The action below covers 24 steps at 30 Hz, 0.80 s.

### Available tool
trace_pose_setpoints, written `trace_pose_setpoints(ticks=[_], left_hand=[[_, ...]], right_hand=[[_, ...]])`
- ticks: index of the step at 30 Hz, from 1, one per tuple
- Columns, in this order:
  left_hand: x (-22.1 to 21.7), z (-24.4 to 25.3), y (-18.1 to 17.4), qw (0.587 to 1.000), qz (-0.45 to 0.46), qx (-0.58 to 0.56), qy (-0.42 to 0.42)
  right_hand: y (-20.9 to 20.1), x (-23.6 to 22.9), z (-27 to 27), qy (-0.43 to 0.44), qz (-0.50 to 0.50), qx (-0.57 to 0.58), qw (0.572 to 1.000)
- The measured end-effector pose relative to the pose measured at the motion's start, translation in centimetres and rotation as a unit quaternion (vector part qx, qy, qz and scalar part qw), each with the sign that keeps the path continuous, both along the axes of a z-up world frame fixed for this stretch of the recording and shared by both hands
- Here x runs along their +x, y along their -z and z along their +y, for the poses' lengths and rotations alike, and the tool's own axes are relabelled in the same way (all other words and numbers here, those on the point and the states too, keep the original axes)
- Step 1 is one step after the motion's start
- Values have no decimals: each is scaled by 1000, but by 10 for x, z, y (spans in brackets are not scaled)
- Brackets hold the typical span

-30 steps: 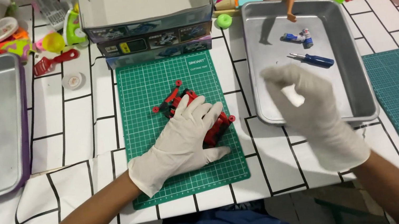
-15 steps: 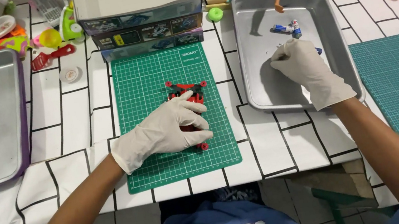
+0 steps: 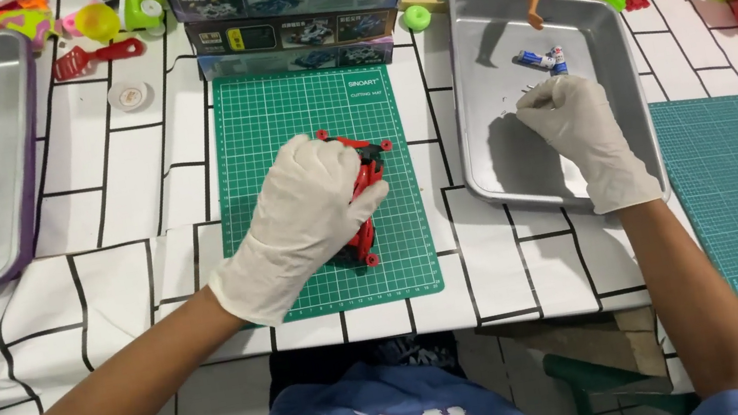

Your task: The person assembles a model car on a green cutting mat. They attach black and red plastic parts to the chassis, use a screwdriver to tighten screws, and attach red wheels to the vehicle.

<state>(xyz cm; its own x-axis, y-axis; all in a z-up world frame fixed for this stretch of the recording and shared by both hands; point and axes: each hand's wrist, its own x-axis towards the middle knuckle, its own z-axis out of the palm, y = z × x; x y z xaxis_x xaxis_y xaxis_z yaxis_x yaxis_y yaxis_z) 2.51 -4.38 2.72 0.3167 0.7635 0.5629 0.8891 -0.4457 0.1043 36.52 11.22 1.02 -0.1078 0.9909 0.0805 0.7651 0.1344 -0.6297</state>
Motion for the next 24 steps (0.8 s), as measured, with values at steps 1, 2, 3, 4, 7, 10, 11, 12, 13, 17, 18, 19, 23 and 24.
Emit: trace_pose_setpoints(ticks=[1,2,3,4,7,10,11,12,13,17,18,19,23,24], left_hand=[[7,-3,-12,1000,-2,0,-4],[14,-6,-25,986,30,-142,-77],[21,-10,-37,947,61,-280,-148],[22,-7,-36,946,57,-282,-152],[21,6,-27,935,3,-314,-164],[17,20,-17,941,66,-304,-135],[15,23,-20,940,54,-312,-125],[14,26,-24,939,42,-320,-116],[12,28,-26,940,43,-319,-116],[1,33,-48,934,61,-346,-68],[-3,34,-56,930,50,-361,-49],[-8,34,-58,931,54,-359,-48],[-22,35,-70,905,22,-424,1],[-24,35,-74,898,15,-438,22]], right_hand=[[6,3,3,-4,-2,0,1000],[11,6,5,0,12,14,1000],[17,9,8,3,26,28,999],[10,4,0,-2,24,28,999],[-8,-14,-23,-16,47,51,997],[-24,-30,-42,-32,68,46,996],[-29,-35,-47,-30,87,39,995],[-34,-38,-52,-27,106,31,994],[-29,-38,-50,-27,107,33,993],[-15,-39,-48,-58,112,65,990],[-14,-40,-48,-88,105,89,987],[-17,-46,-53,-85,108,91,986],[-34,-72,-88,-103,155,89,978],[-40,-80,-101,-120,161,94,975]])
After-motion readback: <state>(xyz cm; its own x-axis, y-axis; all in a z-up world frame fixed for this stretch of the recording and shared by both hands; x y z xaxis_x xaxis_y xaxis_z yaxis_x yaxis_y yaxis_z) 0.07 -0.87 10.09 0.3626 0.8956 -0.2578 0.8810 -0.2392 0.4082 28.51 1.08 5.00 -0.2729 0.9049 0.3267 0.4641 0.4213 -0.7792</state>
